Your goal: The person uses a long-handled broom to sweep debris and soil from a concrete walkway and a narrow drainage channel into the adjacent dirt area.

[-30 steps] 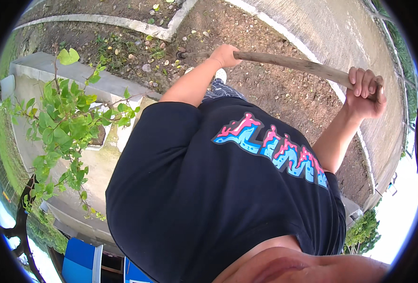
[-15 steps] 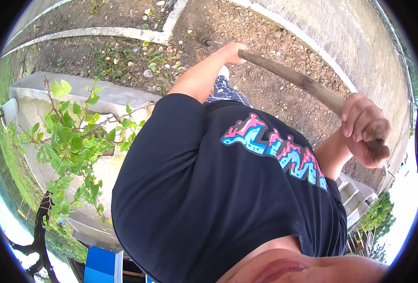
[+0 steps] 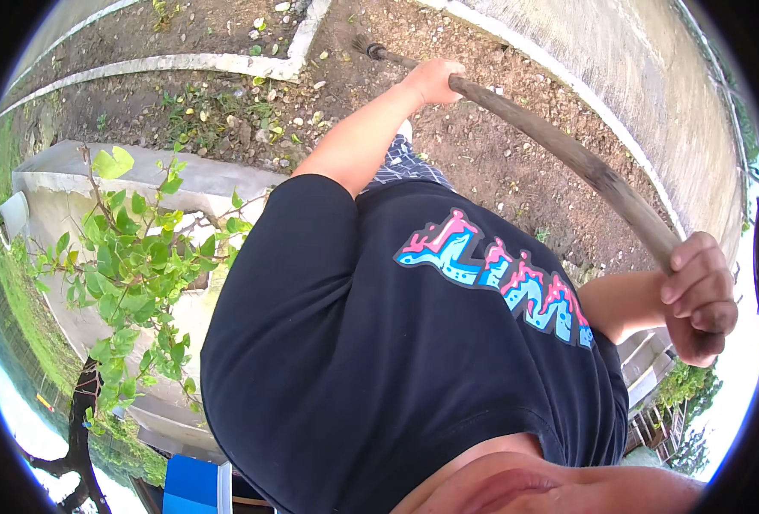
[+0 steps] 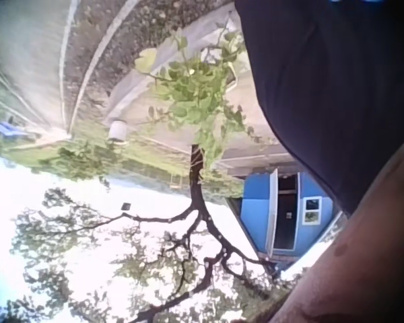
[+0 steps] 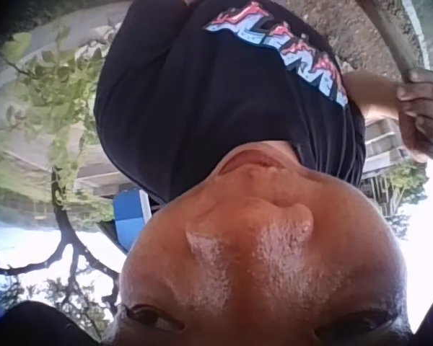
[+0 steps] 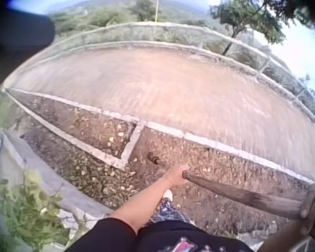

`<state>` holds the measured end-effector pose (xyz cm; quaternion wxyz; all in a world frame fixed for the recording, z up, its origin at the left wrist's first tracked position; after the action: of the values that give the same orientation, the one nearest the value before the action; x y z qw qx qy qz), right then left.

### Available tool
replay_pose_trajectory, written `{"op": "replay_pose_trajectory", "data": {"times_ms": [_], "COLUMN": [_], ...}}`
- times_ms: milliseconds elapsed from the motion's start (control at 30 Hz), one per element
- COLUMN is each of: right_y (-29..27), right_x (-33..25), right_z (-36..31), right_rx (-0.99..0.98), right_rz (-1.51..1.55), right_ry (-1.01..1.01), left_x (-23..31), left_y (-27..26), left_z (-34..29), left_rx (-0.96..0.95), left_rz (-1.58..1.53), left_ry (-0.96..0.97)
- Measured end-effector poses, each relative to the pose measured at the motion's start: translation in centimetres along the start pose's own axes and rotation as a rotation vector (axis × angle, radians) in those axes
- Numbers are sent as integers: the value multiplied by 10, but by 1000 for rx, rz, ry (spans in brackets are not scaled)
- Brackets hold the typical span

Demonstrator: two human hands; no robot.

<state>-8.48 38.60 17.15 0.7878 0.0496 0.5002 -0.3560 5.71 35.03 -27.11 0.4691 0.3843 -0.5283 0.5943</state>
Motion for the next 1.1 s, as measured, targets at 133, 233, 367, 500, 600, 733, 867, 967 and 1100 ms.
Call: {"op": "replay_pose_trajectory", "data": {"times_ms": [133,233,367,500,600,733,867,967,1100], "right_y": [48,-9,-66,-67,6,15,-15,-78,-94], "right_x": [80,117,82,-1,-19,67,85,80,32], "right_z": [-5,-38,-66,-6,15,-2,-39,-77,-74], "right_rx": [-74,308,392,116,-50,37,221,568,548], "right_rz": [148,287,361,436,388,322,435,353,363], "right_ry": [126,359,377,-2,-266,33,137,313,142], "left_x": [-83,-71,-13,50,42,-25,-43,-10,33], "left_y": [-17,-14,-8,-2,7,17,16,22,17], "left_z": [-64,-116,-132,-93,-79,-114,-124,-108,-97], "left_rx": [-57,-154,-127,-91,-68,-185,-300,-396,-328], "left_rz": [-6,92,208,78,-74,-74,16,84,133], "left_ry": [-219,-360,-299,-52,-19,-220,-352,-342,-206]}}
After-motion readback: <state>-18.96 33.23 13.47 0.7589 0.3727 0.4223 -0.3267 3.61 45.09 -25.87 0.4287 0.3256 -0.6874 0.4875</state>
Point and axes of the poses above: each hand's wrist, its own z-axis towards the middle knuckle, its own y-axis out of the palm, x = y × z, the point moved 5 cm from there along z, towards the middle knuckle, and after that the axes turned 7 degrees about -z, right-handed, at the moved point
